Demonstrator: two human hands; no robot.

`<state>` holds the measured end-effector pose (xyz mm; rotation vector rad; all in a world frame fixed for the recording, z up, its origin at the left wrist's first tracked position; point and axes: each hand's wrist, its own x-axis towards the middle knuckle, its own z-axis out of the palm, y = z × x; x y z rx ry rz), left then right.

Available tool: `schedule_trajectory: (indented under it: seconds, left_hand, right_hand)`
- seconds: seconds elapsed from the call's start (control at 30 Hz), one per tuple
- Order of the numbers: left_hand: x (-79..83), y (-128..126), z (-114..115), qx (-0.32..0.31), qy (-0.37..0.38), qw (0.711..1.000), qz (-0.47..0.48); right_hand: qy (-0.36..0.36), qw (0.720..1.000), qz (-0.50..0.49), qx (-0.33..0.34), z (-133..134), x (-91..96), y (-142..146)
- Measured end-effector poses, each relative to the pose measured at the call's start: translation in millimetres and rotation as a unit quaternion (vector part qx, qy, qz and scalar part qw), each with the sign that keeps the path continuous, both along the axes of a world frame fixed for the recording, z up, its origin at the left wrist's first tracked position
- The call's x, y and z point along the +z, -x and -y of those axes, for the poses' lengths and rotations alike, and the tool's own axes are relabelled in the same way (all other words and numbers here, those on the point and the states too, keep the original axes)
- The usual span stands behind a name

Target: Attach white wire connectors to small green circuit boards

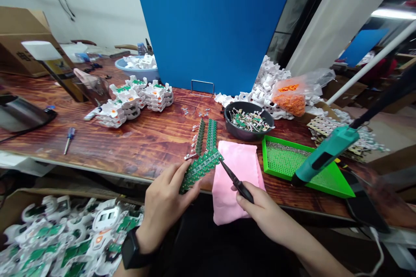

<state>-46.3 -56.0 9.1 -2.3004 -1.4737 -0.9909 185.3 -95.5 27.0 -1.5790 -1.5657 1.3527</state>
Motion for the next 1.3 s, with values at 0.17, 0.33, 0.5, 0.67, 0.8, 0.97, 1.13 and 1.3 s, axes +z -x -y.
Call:
schedule_trajectory:
  seconds: [0.17, 0.33, 0.5, 0.67, 0.8, 0.97, 1.13, 1.3]
  left_hand:
    - [-4.3, -1, -2, -0.01, 0.004, 1.0, 0.017]
    - [-9.8, 3, -4, 0.013, -0.005, 1.0, 0.015]
    - [-15.0, 8, -6, 0.031, -0.015, 0.999, -0.001]
    - [-13.8, 11, -10, 0.029, -0.025, 0.999, -0.006]
    - [-6.7, 9, -10, 0.028, -0.019, 0.999, -0.008]
    - [0.1, 4, -7, 0.027, -0.011, 1.0, -0.009]
    - [0.9, 1, -3, 0.016, -0.006, 1.0, -0.012]
    - [2.1, 1, -2, 0.019, -0.011, 1.0, -0.021]
  right_hand:
    - [0.073, 0.988, -0.139, 0.016, 2, 0.5, 2]
    - [0.179, 0.931, -0.315, -0.037, -19, 7.8, -14]
    - [0.175, 0.873, -0.45, -0.062, -81, 18.3, -45]
    - [0.224, 0.858, -0.458, -0.063, -86, 15.2, -42]
    - [0.222, 0.905, -0.361, -0.038, -40, 7.3, -22]
    - [0.18, 0.966, -0.186, 0.026, -3, 1.8, -10]
    - [0.084, 0.988, -0.105, 0.075, 0, 3.6, -6]
    - [0.055, 0.994, -0.04, 0.082, 0, 4.3, -2]
